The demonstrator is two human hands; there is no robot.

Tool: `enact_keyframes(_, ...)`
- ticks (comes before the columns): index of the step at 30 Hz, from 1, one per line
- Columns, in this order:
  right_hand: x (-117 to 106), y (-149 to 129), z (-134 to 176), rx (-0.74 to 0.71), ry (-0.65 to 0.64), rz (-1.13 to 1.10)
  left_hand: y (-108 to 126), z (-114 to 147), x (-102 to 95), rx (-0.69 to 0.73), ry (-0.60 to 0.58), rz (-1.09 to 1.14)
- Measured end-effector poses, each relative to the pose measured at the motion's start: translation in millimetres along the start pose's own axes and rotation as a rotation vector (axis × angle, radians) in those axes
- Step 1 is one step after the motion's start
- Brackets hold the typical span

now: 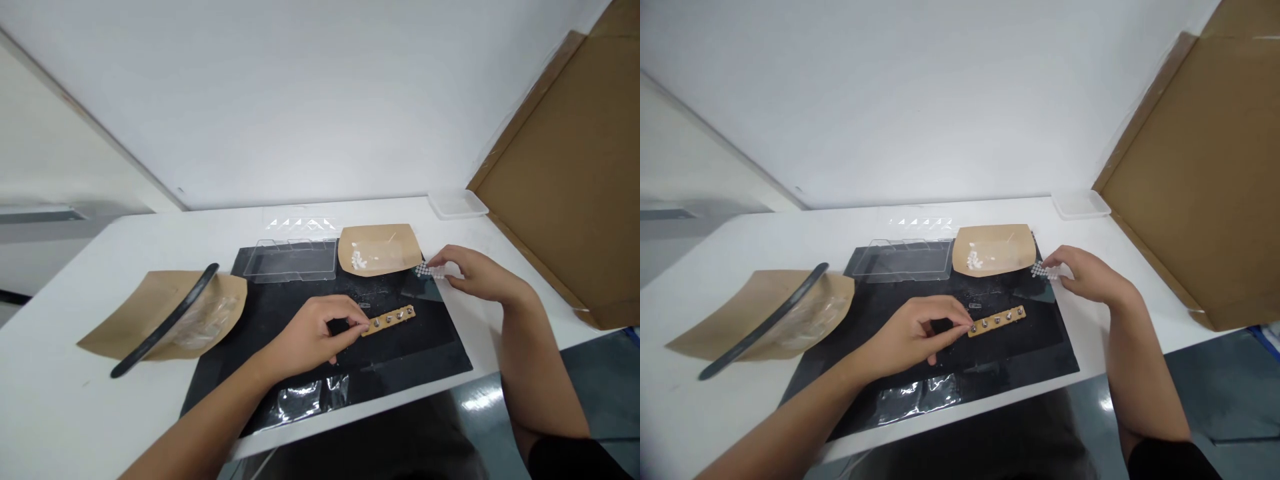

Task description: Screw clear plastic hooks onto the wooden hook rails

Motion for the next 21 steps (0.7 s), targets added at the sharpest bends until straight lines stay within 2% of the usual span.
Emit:
enact_keyframes(5, -4.1, -14.3, -2.4, -0.003, -0.012, -0.038, -4.2, 0.9, 1.8, -0.08, -0.02, 0.016)
enact_keyframes(10, -1.5, -60.0, -16.2, -0.191, 0.162, -0.078, -1.1, 0.3, 0.9, -0.066, -0.022, 0.011)
enact_keyframes(13, 8.6, -97.1, -18.3, -0.309, 0.243, -0.16, -0.6, -0.3, 0.9, -0.061, -0.029, 0.019)
enact_keyframes(16, 28.2, -126.7, -19.6, -0.37, 0.19, -0.295, -5.1, -0.6, 0.7, -0.101, -0.023, 0.065)
enact_keyframes(21, 48.9, -136.0, -23.0, -0.348, 0.165, -0.419, -10.4, -0.2, -0.6, -0.147, -0.003, 0.135)
Point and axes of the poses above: each hand's wrist, its own z-axis away from the middle knuckle, its own x-axis out of the palm, y = z × x, the point moved 8 cm from there along -z, towards the middle knuckle
